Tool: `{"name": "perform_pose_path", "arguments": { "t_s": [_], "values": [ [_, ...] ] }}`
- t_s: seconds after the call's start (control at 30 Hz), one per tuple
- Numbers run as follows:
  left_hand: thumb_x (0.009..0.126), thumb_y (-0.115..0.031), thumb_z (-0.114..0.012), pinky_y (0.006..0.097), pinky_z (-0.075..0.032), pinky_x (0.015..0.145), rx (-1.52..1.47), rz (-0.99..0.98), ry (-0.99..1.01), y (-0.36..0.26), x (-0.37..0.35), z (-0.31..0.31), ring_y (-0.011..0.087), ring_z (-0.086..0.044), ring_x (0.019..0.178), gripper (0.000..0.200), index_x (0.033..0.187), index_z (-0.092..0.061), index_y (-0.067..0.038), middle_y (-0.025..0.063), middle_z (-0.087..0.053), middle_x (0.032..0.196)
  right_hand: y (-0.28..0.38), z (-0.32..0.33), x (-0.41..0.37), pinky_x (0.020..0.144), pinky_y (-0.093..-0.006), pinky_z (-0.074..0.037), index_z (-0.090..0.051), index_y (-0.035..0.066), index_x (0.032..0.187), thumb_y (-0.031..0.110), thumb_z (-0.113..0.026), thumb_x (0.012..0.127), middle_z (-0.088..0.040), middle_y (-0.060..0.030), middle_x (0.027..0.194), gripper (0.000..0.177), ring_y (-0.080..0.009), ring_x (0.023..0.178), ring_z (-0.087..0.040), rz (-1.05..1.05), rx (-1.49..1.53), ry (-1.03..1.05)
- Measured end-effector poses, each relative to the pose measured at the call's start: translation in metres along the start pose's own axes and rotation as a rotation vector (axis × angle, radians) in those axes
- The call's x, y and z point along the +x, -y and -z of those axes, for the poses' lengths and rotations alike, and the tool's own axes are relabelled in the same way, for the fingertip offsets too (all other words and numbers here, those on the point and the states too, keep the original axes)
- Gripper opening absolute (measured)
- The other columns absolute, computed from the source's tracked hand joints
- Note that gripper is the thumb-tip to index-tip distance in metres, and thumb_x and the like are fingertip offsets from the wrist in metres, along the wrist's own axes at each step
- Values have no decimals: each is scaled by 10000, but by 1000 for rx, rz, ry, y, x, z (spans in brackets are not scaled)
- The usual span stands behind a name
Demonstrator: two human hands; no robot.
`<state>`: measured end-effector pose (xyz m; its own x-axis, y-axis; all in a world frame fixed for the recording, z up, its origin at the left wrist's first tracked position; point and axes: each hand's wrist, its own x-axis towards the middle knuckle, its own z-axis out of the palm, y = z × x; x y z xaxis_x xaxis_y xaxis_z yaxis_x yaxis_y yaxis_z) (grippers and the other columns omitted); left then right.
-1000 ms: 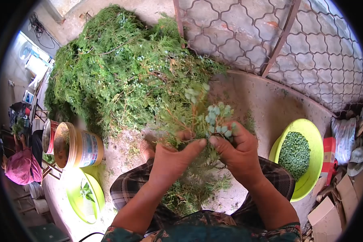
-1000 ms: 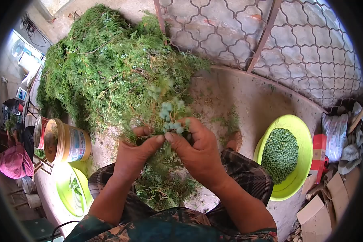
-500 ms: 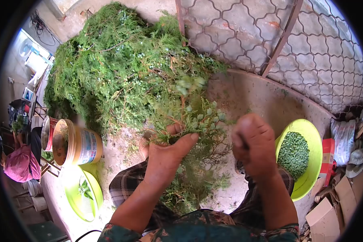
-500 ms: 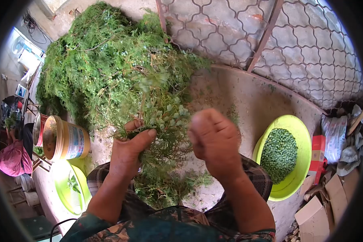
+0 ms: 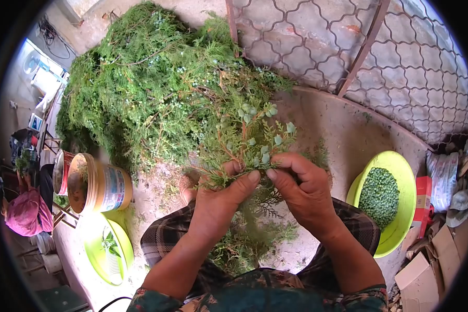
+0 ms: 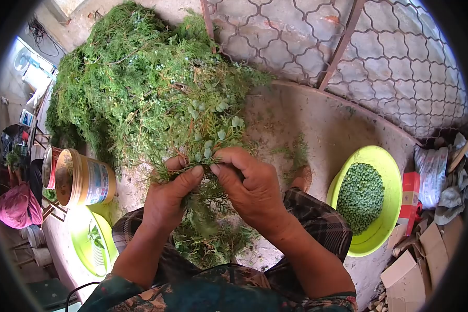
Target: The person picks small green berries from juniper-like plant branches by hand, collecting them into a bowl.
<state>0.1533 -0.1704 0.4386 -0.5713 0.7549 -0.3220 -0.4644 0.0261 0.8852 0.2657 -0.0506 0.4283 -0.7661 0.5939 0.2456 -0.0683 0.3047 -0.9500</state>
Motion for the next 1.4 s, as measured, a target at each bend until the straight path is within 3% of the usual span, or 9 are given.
{"name": "perform_pose_path", "arguments": {
  "t_s": [0.23, 0.47, 0.53, 0.67, 0.77, 1.0, 1.13, 1.2, 1.4],
  "values": [
    [872, -171, -617, 233, -435, 734, 56, -58, 16, -5, -2, -4, 64, -523, 832, 229, 1031, -613, -5, -1, -607, 910, -1, 1, 2, 601, -321, -454, -555, 14, 970, 77, -619, 832, -573, -162, 764, 165, -259, 663, -585, 73, -152, 42],
    [859, -181, -639, 232, -420, 700, 171, -19, -33, -4, -4, -2, 63, -504, 783, 228, 1014, -621, -14, -17, -597, 864, 5, 21, 5, 494, -286, -414, -547, 38, 886, 159, -565, 883, -572, -96, 707, 122, -185, 546, -543, -213, -41, -133],
    [856, -188, -646, 228, -417, 696, 258, -45, -57, -1, -3, 0, 63, -501, 771, 226, 1001, -627, -17, -21, -596, 847, 12, 49, 11, 399, -222, -318, -531, 74, 804, 188, -526, 913, -535, -37, 648, 158, -88, 447, -432, -527, 1203, -190],
    [851, -183, -655, 227, -420, 694, 253, -72, -87, 4, -2, -4, 65, -504, 759, 209, 970, -639, -12, -24, -600, 821, 29, 37, 11, 364, -185, -238, -503, 101, 733, 199, -527, 922, -490, 6, 627, 214, -30, 422, -347, -502, 1139, -158],
    [848, -171, -658, 232, -427, 703, 244, -111, -68, 3, -2, -7, 68, -516, 773, 204, 969, -640, -7, -16, -612, 838, 21, 23, 2, 434, -196, -313, -552, 37, 787, 218, -591, 896, -501, 19, 690, 214, -33, 500, -405, -486, 451, -59],
    [837, -157, -662, 259, -445, 740, 436, -246, -40, 6, -1, -6, 94, -549, 811, 226, 975, -639, 21, 45, -640, 869, 3, 5, 1, 623, -238, -423, -588, -18, 926, 177, -616, 866, -567, -28, 754, 206, -76, 695, -506, -102, -5, -5],
    [828, -172, -673, 277, -448, 769, 480, -139, -27, 2, -5, -8, 115, -562, 828, 251, 974, -640, 29, 73, -646, 873, 13, 27, 7, 530, -236, -406, -592, 26, 923, 154, -614, 848, -574, -41, 742, 150, -76, 609, -494, -376, 162, -127],
    [837, -169, -662, 222, -416, 671, 421, -201, -38, 12, -3, -2, 62, -506, 770, 202, 991, -643, -40, -21, -593, 859, 11, 59, 16, 419, -214, -334, -576, 68, 890, 128, -592, 851, -549, -22, 694, 73, -52, 503, -430, -426, 1118, -232],
    [847, -208, -664, 276, -446, 778, 434, -131, -38, 5, -3, -6, 125, -559, 836, 313, 1026, -597, 40, 45, -628, 895, 21, 31, -3, 382, -178, -260, -560, 94, 867, 144, -575, 885, -537, -10, 720, 54, -39, 437, -379, -449, 796, -62]
  ]
}}
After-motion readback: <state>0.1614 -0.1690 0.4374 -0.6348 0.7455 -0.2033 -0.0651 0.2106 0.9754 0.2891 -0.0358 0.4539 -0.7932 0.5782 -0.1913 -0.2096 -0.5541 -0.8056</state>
